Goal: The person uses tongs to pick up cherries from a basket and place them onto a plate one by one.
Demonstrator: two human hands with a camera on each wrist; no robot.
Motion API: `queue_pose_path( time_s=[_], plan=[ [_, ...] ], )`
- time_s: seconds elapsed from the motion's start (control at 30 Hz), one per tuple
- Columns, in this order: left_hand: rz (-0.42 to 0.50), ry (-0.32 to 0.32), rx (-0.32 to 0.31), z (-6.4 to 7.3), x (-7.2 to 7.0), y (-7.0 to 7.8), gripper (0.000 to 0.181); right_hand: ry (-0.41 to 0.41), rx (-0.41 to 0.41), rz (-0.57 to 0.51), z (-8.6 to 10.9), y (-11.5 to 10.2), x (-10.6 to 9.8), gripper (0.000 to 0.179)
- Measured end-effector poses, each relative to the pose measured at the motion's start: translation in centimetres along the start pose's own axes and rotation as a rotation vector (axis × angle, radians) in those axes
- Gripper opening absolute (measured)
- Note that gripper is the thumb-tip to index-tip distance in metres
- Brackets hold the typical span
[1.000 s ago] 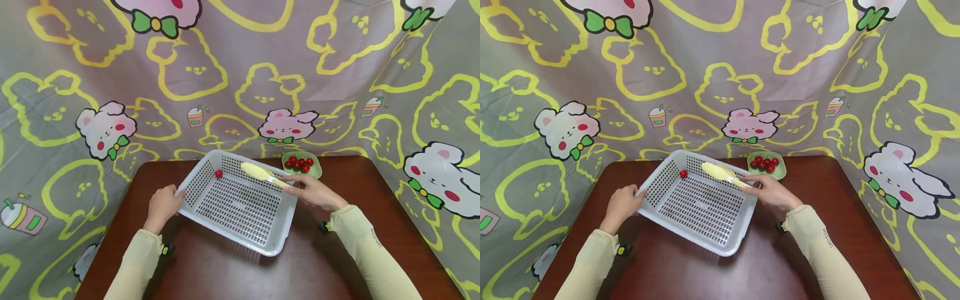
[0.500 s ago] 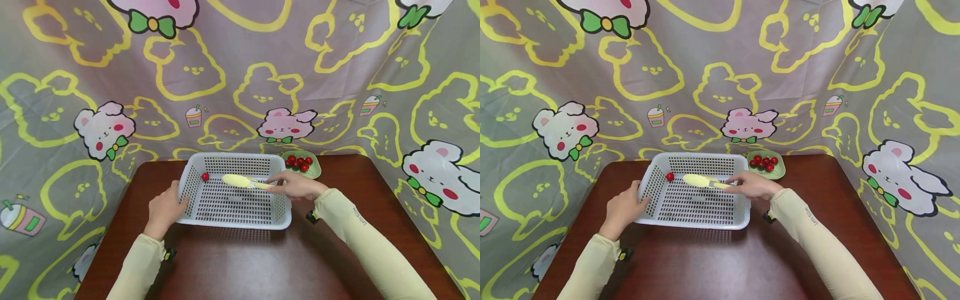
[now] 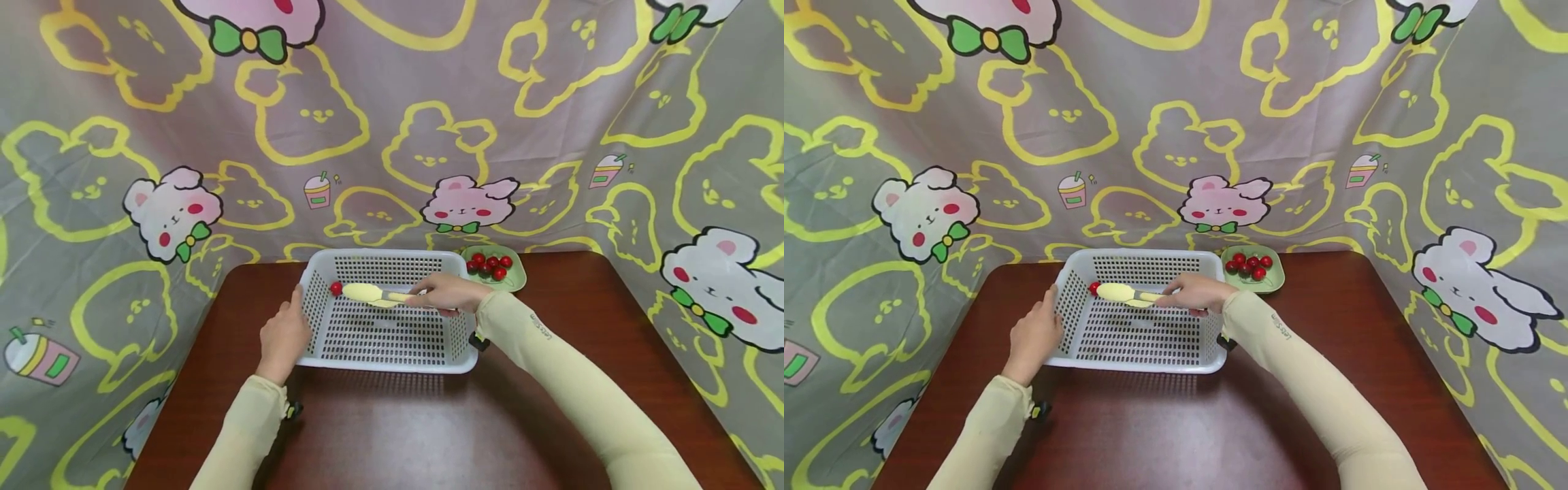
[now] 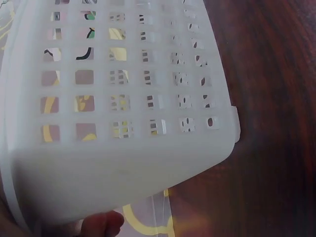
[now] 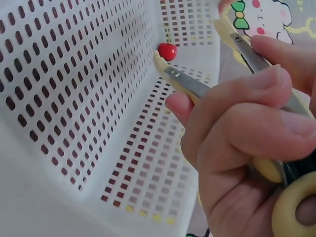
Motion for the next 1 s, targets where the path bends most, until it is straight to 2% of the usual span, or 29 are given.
queue_pose_path(
  time_s=[0.27,0.53,0.67,1.0],
  plan=[
    [-0.007,-0.012,-0.005,-0.1,0.1,-0.1,0.069,0.03,0.042,-0.042,-2.1,-0.3,0.4,0.058],
    [-0.008,-0.002,0.001,-0.3,0.1,0.0,0.067,0.038,0.05,-0.018,-3.5,-1.0,0.8,0.051],
    [-0.004,-0.004,-0.004,-0.4,0.2,0.0,0.066,0.035,0.074,-0.026,-4.4,-0.7,1.0,0.053],
    [0.001,-0.008,-0.014,-0.3,0.4,-0.2,0.065,0.022,0.065,-0.058,-6.1,-1.4,1.6,0.055]
  ],
)
Point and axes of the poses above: each hand's wrist, its own z-axis away from the middle knuckle, its own x-axis out of the palm, y = z × x, the point moved 1 cm from there along -z, towards the middle knuckle, and after that the axes turned 4 degrees about -y, right-handed, at the moved point
